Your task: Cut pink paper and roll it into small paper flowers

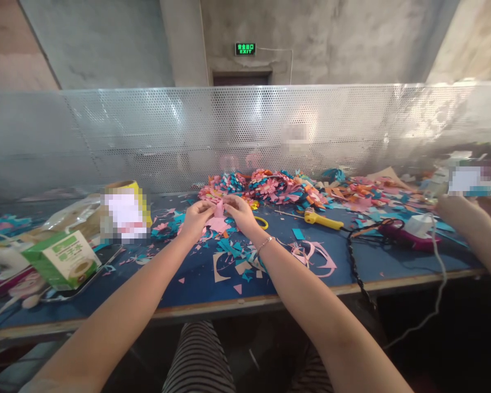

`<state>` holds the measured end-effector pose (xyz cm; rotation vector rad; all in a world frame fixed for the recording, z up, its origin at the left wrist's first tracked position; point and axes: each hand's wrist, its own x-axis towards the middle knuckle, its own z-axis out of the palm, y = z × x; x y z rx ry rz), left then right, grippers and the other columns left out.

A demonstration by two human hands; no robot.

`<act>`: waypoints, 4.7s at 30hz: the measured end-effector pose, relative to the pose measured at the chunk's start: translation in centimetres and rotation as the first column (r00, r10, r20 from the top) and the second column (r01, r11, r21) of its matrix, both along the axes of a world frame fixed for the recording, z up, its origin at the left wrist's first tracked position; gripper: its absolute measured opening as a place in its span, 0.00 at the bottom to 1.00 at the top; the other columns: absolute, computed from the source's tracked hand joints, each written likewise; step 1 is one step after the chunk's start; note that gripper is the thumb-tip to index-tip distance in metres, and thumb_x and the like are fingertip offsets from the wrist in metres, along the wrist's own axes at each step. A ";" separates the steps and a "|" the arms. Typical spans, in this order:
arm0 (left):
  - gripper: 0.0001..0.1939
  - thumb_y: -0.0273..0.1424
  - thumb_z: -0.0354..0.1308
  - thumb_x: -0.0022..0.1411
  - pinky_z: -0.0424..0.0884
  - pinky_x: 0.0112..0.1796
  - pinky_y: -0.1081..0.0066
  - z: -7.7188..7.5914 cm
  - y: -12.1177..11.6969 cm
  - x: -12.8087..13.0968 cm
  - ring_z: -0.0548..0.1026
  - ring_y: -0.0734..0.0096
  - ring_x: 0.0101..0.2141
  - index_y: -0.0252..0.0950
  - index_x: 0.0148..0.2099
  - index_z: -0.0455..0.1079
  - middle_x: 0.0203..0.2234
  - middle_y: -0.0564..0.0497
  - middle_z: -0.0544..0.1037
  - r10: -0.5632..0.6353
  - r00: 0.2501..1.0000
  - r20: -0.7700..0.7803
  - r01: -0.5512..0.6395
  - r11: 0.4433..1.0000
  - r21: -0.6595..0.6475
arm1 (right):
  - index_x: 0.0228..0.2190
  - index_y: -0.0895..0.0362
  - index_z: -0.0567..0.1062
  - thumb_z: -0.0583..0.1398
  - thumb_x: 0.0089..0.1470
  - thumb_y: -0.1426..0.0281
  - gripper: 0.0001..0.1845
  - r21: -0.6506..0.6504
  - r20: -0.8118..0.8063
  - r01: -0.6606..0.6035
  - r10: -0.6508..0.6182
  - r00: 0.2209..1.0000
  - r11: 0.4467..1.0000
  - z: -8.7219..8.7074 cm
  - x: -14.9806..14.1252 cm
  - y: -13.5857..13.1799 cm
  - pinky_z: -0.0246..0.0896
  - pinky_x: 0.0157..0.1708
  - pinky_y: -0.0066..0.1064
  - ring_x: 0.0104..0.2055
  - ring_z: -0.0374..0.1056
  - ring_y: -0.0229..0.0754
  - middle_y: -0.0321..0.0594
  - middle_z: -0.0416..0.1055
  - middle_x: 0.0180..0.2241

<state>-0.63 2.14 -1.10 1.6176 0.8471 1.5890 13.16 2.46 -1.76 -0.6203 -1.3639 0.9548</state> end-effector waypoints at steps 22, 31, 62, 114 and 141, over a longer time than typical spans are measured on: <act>0.04 0.30 0.57 0.46 0.64 0.26 0.73 0.7 -0.8 -0.1 0.70 0.73 0.24 0.34 0.26 0.68 0.21 0.52 0.72 0.091 0.969 -0.230 -0.072 0.993 0.093 | 0.25 0.58 0.70 0.62 0.38 0.64 0.11 0.077 0.109 0.094 -0.102 0.989 0.993 -0.2 0.2 0.3 0.58 0.26 0.27 0.24 0.61 0.34 0.33 0.66 0.21; 0.07 0.34 0.57 0.48 0.61 0.23 0.75 0.7 -0.9 -0.2 0.66 0.76 0.21 0.35 0.26 0.68 0.19 0.53 0.70 0.078 0.955 -0.285 -0.038 0.989 0.143 | 0.22 0.57 0.69 0.61 0.39 0.62 0.11 0.102 0.112 0.108 -0.119 0.987 0.989 0.3 0.2 -0.6 0.54 0.23 0.26 0.21 0.58 0.33 0.32 0.63 0.19; 0.04 0.29 0.53 0.51 0.64 0.26 0.73 1.1 -1.1 -0.5 0.68 0.73 0.23 0.37 0.31 0.68 0.20 0.53 0.70 0.190 0.933 -0.307 -0.118 0.964 0.240 | 0.23 0.57 0.71 0.59 0.39 0.51 0.20 -0.065 0.021 -0.039 0.040 0.999 0.997 0.1 -0.1 -0.6 0.58 0.23 0.28 0.22 0.62 0.35 0.35 0.66 0.20; 0.08 0.34 0.50 0.54 0.65 0.31 0.72 0.3 -0.2 -0.4 0.66 0.74 0.26 0.35 0.28 0.65 0.22 0.53 0.68 0.202 0.940 -0.274 -0.149 0.968 0.202 | 0.34 0.54 0.69 0.62 0.39 0.64 0.17 -0.118 -0.106 -0.180 0.168 0.980 0.977 0.0 -0.1 -0.8 0.57 0.23 0.22 0.26 0.61 0.30 0.32 0.65 0.30; 0.09 0.30 0.60 0.41 0.67 0.27 0.72 -0.3 -0.3 -0.1 0.71 0.76 0.21 0.34 0.27 0.64 0.20 0.54 0.70 -0.121 0.984 0.133 0.164 0.908 -0.386 | 0.30 0.57 0.71 0.51 0.44 0.80 0.13 0.541 0.392 0.218 -0.473 0.789 0.812 -0.7 0.7 0.6 0.62 0.34 0.31 0.34 0.64 0.38 0.40 0.67 0.31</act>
